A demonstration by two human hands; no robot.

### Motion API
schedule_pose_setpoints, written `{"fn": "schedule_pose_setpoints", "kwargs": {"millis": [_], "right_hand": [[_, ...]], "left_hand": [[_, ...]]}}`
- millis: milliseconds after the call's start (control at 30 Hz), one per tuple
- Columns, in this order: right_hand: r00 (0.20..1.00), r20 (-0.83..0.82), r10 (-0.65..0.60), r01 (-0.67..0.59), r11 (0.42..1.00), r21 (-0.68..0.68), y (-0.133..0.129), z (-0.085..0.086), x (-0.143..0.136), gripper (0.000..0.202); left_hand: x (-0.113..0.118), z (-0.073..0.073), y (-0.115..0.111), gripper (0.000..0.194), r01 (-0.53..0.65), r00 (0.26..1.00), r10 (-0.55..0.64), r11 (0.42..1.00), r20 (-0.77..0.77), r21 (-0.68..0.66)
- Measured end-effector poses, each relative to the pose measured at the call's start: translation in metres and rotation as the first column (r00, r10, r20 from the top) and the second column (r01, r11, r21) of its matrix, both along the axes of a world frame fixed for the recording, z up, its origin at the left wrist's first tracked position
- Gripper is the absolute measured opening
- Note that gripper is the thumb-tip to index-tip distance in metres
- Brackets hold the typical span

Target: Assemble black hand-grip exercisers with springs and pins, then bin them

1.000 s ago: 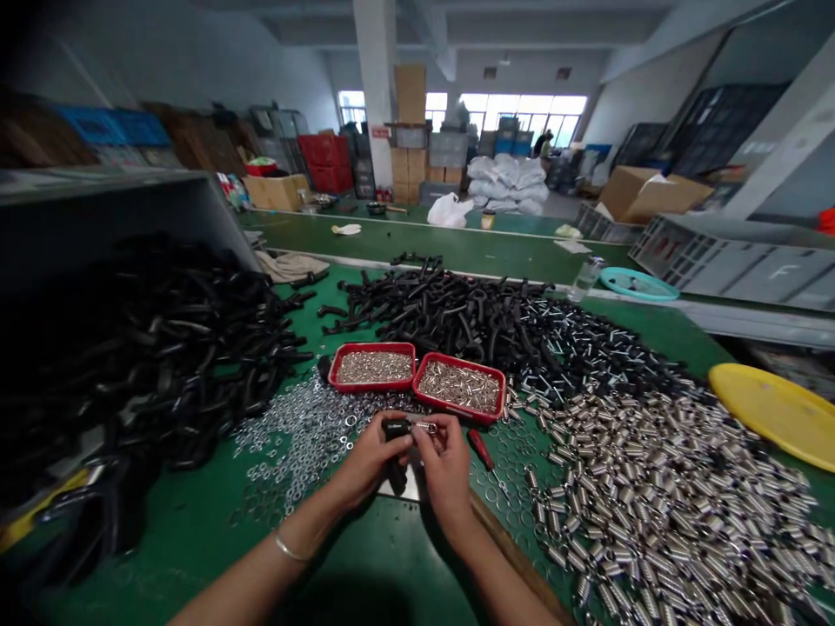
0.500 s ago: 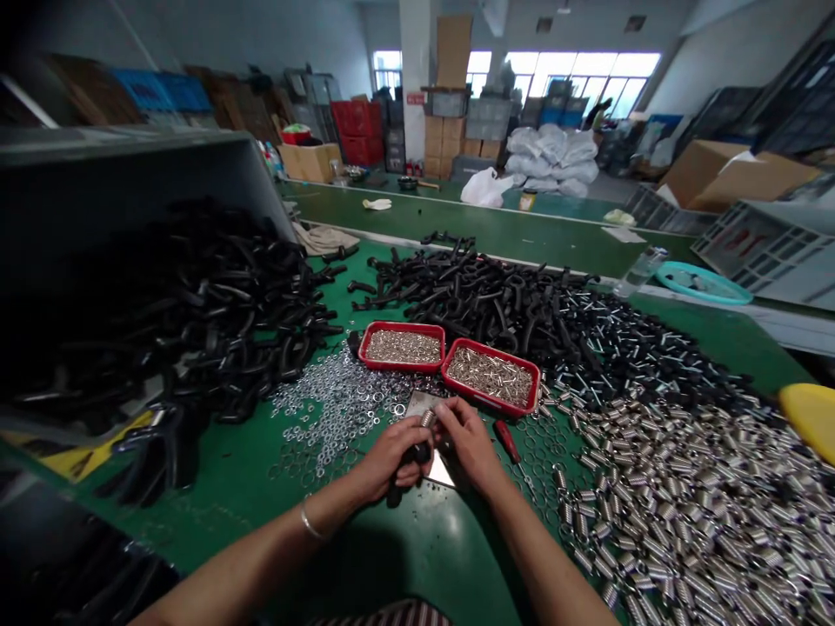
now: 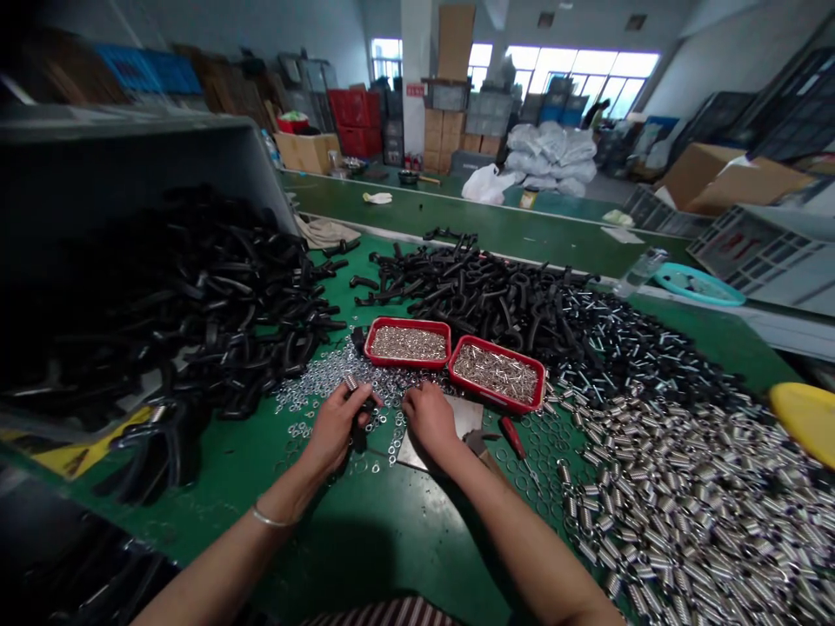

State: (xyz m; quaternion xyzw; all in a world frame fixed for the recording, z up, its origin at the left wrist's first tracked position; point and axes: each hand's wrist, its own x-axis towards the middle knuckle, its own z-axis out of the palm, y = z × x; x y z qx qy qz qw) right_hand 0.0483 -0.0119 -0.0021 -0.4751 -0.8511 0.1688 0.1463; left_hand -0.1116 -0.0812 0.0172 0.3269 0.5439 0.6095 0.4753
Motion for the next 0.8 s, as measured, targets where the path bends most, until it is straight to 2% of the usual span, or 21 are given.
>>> {"fn": "schedule_pose_setpoints", "kwargs": {"millis": [67,100,167,200,267,333,467,533,600,633,700,767,800], "right_hand": [[0.982,-0.183,-0.042,0.037,0.999,-0.033,0.001,0.004,0.014,0.016],[0.944,-0.318,-0.087,0.064,0.995,-0.082,0.000,0.006,0.022,0.016],[0.770,-0.595,-0.232,0.072,0.957,-0.280,-0.006,0.009,0.038,0.018],[0.653,-0.685,-0.324,0.030,0.914,-0.403,-0.010,0.011,0.045,0.021],[0.432,-0.752,-0.498,-0.129,0.791,-0.598,-0.020,0.013,0.055,0.030],[0.310,-0.729,-0.610,-0.282,0.674,-0.683,-0.028,0.015,0.062,0.035],[0.290,-0.651,-0.702,-0.427,0.514,-0.744,-0.033,0.015,0.067,0.031],[0.288,-0.639,-0.713,-0.441,0.493,-0.750,-0.033,0.012,0.067,0.032],[0.295,-0.660,-0.691,-0.405,0.535,-0.742,-0.035,0.008,0.067,0.032],[0.306,-0.683,-0.663,-0.357,0.585,-0.728,-0.037,0.007,0.068,0.032],[0.369,-0.750,-0.548,-0.187,0.747,-0.638,-0.041,0.004,0.071,0.028],[0.505,-0.785,-0.359,0.006,0.911,-0.413,-0.044,0.002,0.076,0.021],[0.581,-0.772,-0.257,0.062,0.960,-0.272,-0.045,0.001,0.079,0.018]], "left_hand": [[0.017,-0.004,0.009,0.036,-0.001,0.999,0.002,1.000,-0.052,0.012],[0.025,-0.006,0.014,0.035,0.011,0.996,-0.009,0.999,-0.089,0.030],[0.041,-0.006,0.022,0.032,0.051,0.981,-0.033,0.995,-0.193,0.089],[0.048,-0.007,0.025,0.030,0.076,0.967,-0.043,0.989,-0.250,0.125],[0.061,-0.008,0.028,0.028,0.123,0.934,-0.057,0.978,-0.352,0.170],[0.070,-0.010,0.028,0.026,0.149,0.904,-0.065,0.974,-0.422,0.169],[0.080,-0.014,0.026,0.023,0.182,0.844,-0.080,0.973,-0.531,0.141],[0.083,-0.016,0.026,0.023,0.188,0.821,-0.090,0.975,-0.563,0.118],[0.084,-0.016,0.025,0.024,0.183,0.811,-0.097,0.979,-0.577,0.093],[0.085,-0.015,0.025,0.025,0.178,0.810,-0.100,0.981,-0.578,0.080],[0.087,-0.011,0.024,0.026,0.168,0.815,-0.103,0.984,-0.570,0.062],[0.089,-0.005,0.022,0.028,0.192,0.827,-0.130,0.980,-0.547,0.057],[0.090,-0.002,0.020,0.028,0.220,0.834,-0.159,0.974,-0.528,0.053]]}}
